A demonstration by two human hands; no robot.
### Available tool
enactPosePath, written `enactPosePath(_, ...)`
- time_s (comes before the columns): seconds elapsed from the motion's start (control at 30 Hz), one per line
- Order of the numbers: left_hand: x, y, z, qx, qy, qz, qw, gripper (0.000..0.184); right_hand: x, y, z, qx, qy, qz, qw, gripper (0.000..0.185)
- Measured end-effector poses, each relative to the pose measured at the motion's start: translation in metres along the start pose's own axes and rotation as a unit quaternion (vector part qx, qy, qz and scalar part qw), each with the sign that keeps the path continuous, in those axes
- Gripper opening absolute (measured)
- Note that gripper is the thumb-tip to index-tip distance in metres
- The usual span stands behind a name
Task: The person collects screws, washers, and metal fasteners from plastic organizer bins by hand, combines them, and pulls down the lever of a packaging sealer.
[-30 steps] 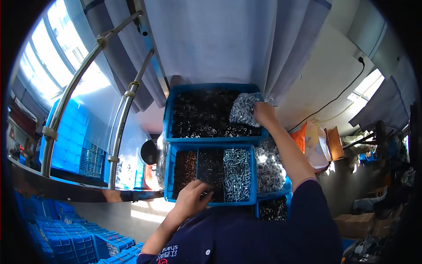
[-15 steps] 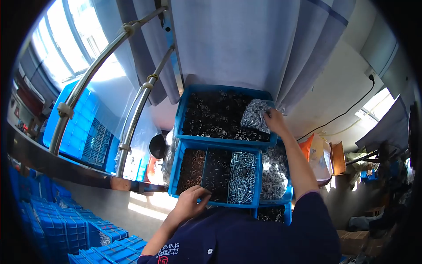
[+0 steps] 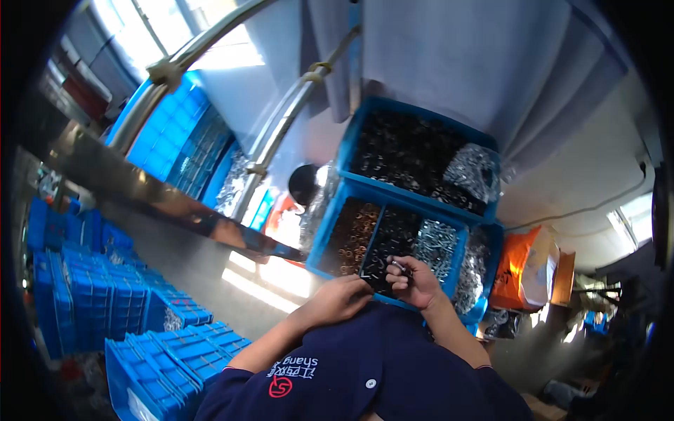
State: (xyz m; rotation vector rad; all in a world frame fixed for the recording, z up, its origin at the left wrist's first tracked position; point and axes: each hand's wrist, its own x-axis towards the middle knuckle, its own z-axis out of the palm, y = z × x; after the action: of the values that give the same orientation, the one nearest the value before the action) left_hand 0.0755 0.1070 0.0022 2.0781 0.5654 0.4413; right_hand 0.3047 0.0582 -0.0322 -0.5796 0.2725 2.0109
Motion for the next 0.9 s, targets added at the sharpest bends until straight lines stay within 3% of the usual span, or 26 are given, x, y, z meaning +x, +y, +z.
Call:
enactPosePath(0.1,-0.024,-0.01,-0.009,-0.019,0.03,-0.03,0.999,0.011,0.025,-0.018,0.02,-0.043,-0.016,0.004,0.999,0.025)
enactPosePath(0.2,-0.047,-0.015,-0.022,-0.04,0.07,-0.071,0.994,0.01,0.067,-0.032,0.07,-0.157,0.011,-0.052,0.986,0.024)
enactPosePath(0.37,-0.073,-0.042,-0.029,-0.026,0.159,-0.12,0.98,0.015,0.204,-0.048,0.104,-0.281,0.025,-0.072,0.957,0.026)
enactPosePath(0.43,-0.077,-0.055,-0.029,0.005,0.181,-0.138,0.974,0.032,0.266,-0.04,0.104,-0.357,0.092,-0.119,0.922,0.034)
enactPosePath(0.57,-0.074,-0.072,-0.029,0.139,0.17,-0.219,0.951,0.065,0.327,-0.027,0.09,-0.411,0.019,-0.149,0.899,0.045)
enactPosePath(0.63,-0.072,-0.087,-0.028,0.228,0.137,-0.253,0.93,0.079,0.277,-0.013,0.121,-0.365,0.018,-0.166,0.916,0.048)
enactPosePath(0.77,-0.057,-0.099,-0.026,0.24,0.009,-0.383,0.892,0.081,0.153,-0.035,0.155,-0.345,-0.069,-0.155,0.923,0.036)
enactPosePath(0.83,-0.056,-0.107,-0.02,0.226,0.025,-0.379,0.897,0.079,0.091,-0.053,0.155,-0.419,-0.049,-0.22,0.879,0.034)
enactPosePath(0.9,-0.057,-0.111,-0.022,0.22,0.036,-0.369,0.902,0.077,0.039,-0.07,0.135,-0.531,0.044,-0.264,0.804,0.03)
